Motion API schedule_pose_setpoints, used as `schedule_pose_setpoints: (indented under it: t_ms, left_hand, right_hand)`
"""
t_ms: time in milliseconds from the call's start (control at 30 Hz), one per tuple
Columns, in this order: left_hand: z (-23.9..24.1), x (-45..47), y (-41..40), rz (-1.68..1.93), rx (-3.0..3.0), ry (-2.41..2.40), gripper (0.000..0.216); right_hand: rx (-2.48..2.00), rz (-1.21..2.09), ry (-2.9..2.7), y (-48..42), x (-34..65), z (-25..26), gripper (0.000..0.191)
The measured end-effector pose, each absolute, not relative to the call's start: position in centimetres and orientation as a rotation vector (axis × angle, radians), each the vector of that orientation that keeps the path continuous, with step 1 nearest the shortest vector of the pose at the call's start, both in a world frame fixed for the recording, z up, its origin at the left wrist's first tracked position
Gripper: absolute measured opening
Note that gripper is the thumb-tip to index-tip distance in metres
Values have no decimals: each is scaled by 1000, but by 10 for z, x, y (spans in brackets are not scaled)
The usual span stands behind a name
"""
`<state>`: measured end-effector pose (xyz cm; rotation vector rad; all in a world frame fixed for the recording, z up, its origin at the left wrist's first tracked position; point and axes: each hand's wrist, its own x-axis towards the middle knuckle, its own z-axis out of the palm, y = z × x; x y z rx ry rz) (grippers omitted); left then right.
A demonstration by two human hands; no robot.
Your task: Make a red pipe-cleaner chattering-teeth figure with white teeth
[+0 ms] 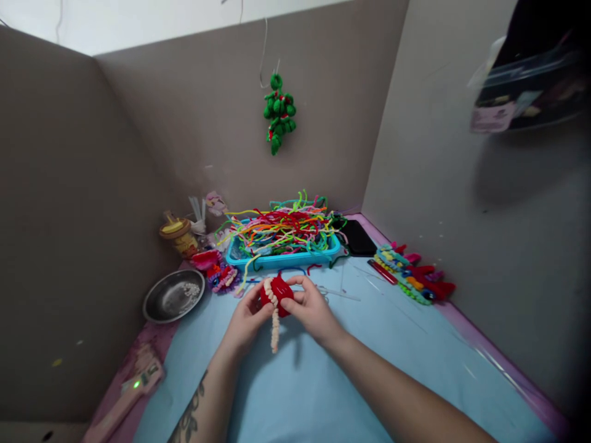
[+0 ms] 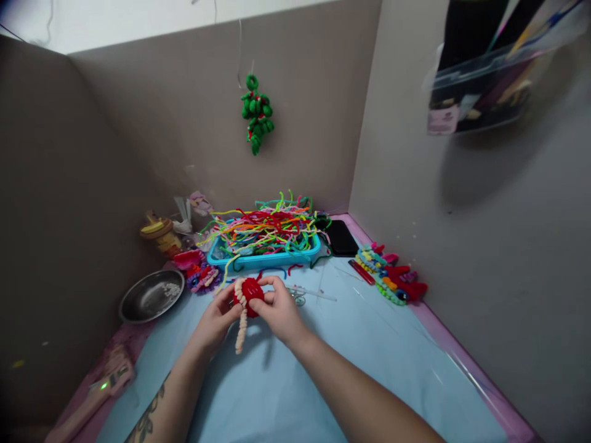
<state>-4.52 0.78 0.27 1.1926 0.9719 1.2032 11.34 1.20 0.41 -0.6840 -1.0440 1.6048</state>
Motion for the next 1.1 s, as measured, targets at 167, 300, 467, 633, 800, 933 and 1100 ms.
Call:
schedule_pose_setpoints:
  t_ms: [167,300,467,633,800,933,1100]
  left_hand:
    - [8,-44,6,1172,1221,999,54]
    - [7,-44,6,1157,1180,1042,55]
    - [3,-44,6,1210,1142,1034,54]
    - [4,-43,5,1224,1148,1051,56]
    - [3,-44,6,1211,1167,1064,58]
    - [5,-43,6,1189,1189,1041,54]
    - [8,-42,4,1172,1173,1037,55]
  right_hand:
    - [-641,1621,-1032,10,111,5,43]
    - [-629,1664,-1010,9,111,8,45]
    - [-623,1676,-986,9,111,9,47]
    - [-693,1645,-974,10,112,10,47]
    - [-661,1682,-939,11,113,8,48]
    - [-625,1705,-912,10,113,5,47]
    - [-623,1728,-911,10,113,6,51]
